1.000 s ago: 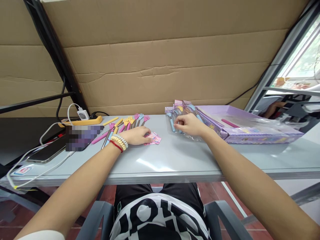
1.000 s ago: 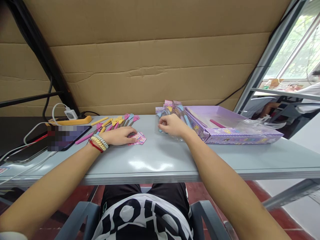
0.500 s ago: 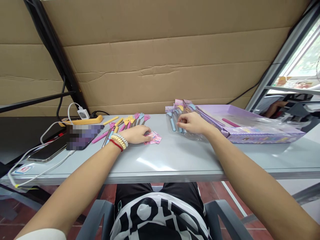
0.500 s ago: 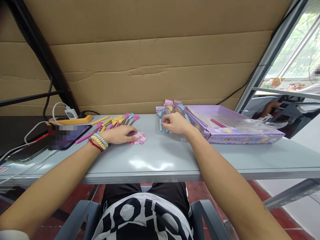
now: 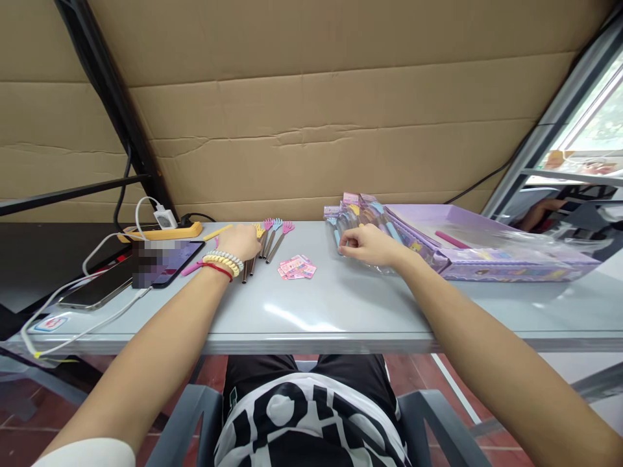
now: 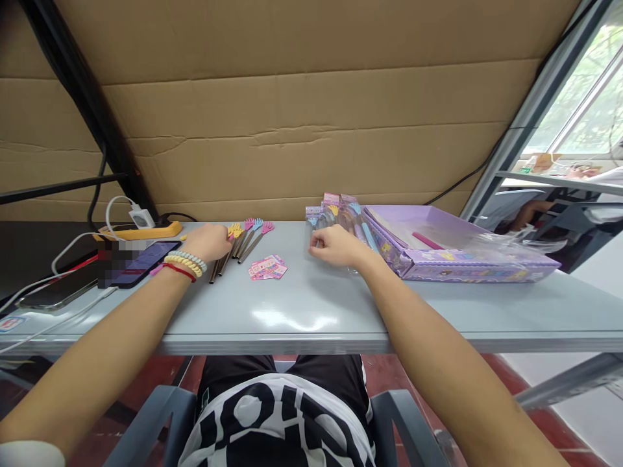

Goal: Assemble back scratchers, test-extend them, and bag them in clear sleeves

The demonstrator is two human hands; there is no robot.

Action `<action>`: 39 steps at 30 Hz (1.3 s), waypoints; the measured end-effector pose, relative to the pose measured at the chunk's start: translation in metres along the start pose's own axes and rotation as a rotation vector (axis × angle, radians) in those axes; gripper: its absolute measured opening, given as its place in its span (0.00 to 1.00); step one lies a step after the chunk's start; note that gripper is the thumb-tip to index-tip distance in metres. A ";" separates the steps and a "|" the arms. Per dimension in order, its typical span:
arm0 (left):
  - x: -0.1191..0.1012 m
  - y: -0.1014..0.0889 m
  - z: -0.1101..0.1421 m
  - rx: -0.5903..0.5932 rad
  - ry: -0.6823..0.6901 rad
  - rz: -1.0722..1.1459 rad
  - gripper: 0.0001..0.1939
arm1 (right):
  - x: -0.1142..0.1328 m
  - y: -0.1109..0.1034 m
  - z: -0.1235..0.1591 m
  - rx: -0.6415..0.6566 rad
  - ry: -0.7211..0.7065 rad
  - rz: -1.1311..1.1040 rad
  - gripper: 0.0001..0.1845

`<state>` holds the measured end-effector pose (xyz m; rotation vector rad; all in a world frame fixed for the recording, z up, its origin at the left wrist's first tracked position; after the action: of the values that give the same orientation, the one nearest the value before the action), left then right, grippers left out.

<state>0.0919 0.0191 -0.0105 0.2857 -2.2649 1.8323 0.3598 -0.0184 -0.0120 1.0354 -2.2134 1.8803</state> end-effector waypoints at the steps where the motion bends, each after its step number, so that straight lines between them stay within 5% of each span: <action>1: 0.004 0.001 -0.001 0.017 -0.030 -0.011 0.20 | 0.000 0.000 0.000 0.004 -0.001 0.003 0.11; 13: 0.010 0.017 -0.007 0.209 -0.031 -0.024 0.22 | 0.009 0.001 0.002 0.061 -0.011 0.047 0.11; 20: 0.011 0.001 -0.004 0.052 -0.073 0.059 0.21 | 0.007 0.000 0.001 -0.034 -0.075 -0.015 0.10; 22: 0.004 -0.003 -0.001 0.030 0.007 0.127 0.19 | 0.006 -0.001 0.002 -0.058 -0.096 -0.036 0.10; 25: -0.021 -0.009 0.010 -0.006 0.305 0.306 0.18 | 0.010 -0.002 0.003 -0.134 -0.157 -0.079 0.11; 29: -0.055 -0.015 0.031 -0.011 0.630 0.507 0.19 | 0.026 0.004 0.007 -0.183 -0.328 -0.233 0.25; 34: -0.067 -0.019 0.043 -0.028 0.770 0.623 0.17 | 0.046 0.029 0.009 -0.006 -0.458 -0.262 0.24; 39: -0.062 -0.023 0.045 0.022 0.773 0.862 0.19 | 0.047 0.029 0.006 -0.098 -0.412 -0.238 0.16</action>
<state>0.1555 -0.0291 -0.0155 -1.3427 -1.8686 1.7808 0.3104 -0.0440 -0.0175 1.7078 -2.2182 1.5539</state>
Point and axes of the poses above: each hand's wrist, its own z-axis away from the middle knuckle, its own y-axis out of the palm, x = y × z, the point moved 4 cm from there along -z, towards the middle knuckle, and after that the axes turned 12 degrees about -z, right-handed, at the moved point
